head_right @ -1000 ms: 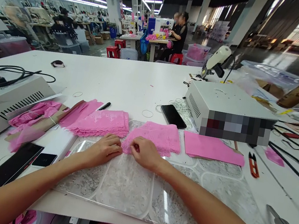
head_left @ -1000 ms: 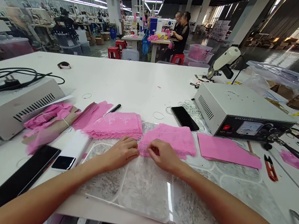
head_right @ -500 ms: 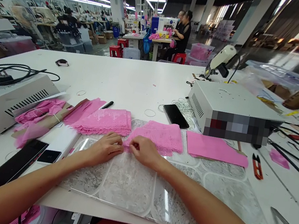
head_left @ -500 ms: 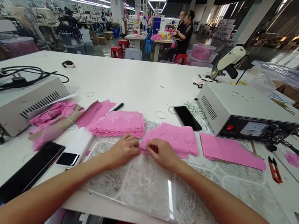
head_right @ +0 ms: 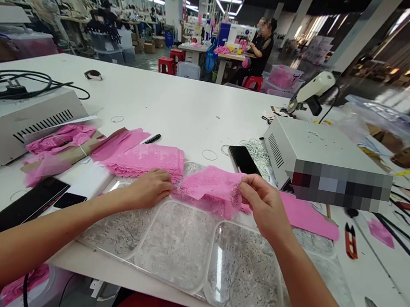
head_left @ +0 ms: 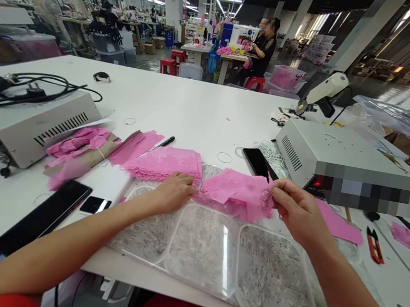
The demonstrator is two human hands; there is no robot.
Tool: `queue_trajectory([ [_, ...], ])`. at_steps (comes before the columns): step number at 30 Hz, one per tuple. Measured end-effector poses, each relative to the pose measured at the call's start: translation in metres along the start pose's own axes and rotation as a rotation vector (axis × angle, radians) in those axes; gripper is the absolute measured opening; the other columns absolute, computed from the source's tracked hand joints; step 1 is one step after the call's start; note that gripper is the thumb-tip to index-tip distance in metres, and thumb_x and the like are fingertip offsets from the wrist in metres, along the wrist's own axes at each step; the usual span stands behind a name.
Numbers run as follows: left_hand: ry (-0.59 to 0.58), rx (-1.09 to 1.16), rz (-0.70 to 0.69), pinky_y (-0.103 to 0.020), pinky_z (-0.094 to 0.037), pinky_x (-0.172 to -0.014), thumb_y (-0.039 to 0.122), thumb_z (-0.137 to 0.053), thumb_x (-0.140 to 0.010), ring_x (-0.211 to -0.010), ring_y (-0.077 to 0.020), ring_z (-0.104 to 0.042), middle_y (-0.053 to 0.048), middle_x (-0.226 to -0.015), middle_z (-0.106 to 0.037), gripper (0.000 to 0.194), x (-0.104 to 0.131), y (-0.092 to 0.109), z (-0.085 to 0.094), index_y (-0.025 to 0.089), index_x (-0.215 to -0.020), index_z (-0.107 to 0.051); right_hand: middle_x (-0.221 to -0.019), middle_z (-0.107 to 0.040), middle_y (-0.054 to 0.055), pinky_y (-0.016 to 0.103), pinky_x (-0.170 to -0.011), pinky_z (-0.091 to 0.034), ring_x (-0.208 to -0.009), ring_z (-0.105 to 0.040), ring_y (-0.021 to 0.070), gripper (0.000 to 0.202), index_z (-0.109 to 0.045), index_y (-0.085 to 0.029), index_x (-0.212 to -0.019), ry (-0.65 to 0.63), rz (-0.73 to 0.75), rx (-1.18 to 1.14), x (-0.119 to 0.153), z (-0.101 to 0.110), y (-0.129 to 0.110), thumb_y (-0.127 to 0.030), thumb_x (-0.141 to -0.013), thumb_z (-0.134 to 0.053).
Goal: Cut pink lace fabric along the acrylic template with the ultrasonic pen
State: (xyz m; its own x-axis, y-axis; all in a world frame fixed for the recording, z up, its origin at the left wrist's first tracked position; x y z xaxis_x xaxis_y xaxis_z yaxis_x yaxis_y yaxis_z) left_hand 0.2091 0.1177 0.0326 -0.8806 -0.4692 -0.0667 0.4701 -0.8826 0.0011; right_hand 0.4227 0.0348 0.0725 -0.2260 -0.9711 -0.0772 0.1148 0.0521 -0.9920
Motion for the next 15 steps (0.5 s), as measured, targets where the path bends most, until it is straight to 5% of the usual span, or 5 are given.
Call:
queue_trajectory([
  [4,-0.038,-0.045,0.035,-0.035,-0.042,-0.078,0.011,-0.053,-0.088,-0.084,-0.0221,-0.058,-0.008,-0.083,-0.065,0.018,0.000,-0.002,-0.001,0.014,-0.074,-0.065,-0.065,-0.053,-0.001,0.024,-0.055,-0.042,-0.059,-0.049,0.0103,0.024,-0.060,-0.020,-0.076,-0.171,0.073,0.055,0.018,-0.033,-0.021,-0.042,-0.084,-0.062],
  [7,-0.055,-0.080,0.052,-0.036,-0.043,-0.080,0.007,-0.051,-0.087,-0.086,-0.0232,-0.059,-0.009,-0.085,-0.066,0.019,0.003,-0.003,-0.002,0.014,-0.076,-0.066,-0.065,-0.054,-0.001,0.023,-0.054,-0.042,-0.058,-0.049,0.0095,0.021,-0.063,-0.020,-0.077,-0.149,0.085,-0.071,0.022,-0.037,-0.034,-0.040,-0.082,-0.064],
  [12,-0.063,-0.108,0.076,-0.036,-0.044,-0.079,0.008,-0.052,-0.086,-0.086,-0.0233,-0.060,-0.010,-0.085,-0.067,0.018,0.006,-0.003,0.000,0.014,-0.076,-0.066,-0.060,-0.055,-0.001,0.022,-0.049,-0.041,-0.051,-0.050,0.0085,0.018,-0.067,-0.022,-0.073,0.060,0.032,-0.231,0.025,0.006,-0.049,-0.038,-0.070,-0.075],
  [15,-0.058,-0.098,0.083,-0.035,-0.044,-0.075,0.010,-0.054,-0.085,-0.084,-0.0230,-0.061,-0.010,-0.082,-0.066,0.017,0.005,-0.002,0.002,0.013,-0.074,-0.066,-0.059,-0.056,0.001,0.026,-0.047,-0.044,-0.049,-0.054,0.0113,0.020,-0.065,-0.023,-0.071,0.212,0.080,-0.070,0.034,0.036,-0.061,-0.041,-0.069,-0.073],
])
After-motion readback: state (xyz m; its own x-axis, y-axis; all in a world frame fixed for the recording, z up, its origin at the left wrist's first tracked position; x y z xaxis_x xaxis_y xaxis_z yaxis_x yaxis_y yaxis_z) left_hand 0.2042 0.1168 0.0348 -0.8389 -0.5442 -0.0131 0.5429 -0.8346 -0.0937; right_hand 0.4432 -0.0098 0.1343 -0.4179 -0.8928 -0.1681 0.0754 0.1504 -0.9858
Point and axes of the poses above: each hand's wrist, its own x-axis away from the middle knuckle, its own z-axis out of the back of the hand, y = z × x, the point moved 8 cm from there along -x, towards the middle knuckle
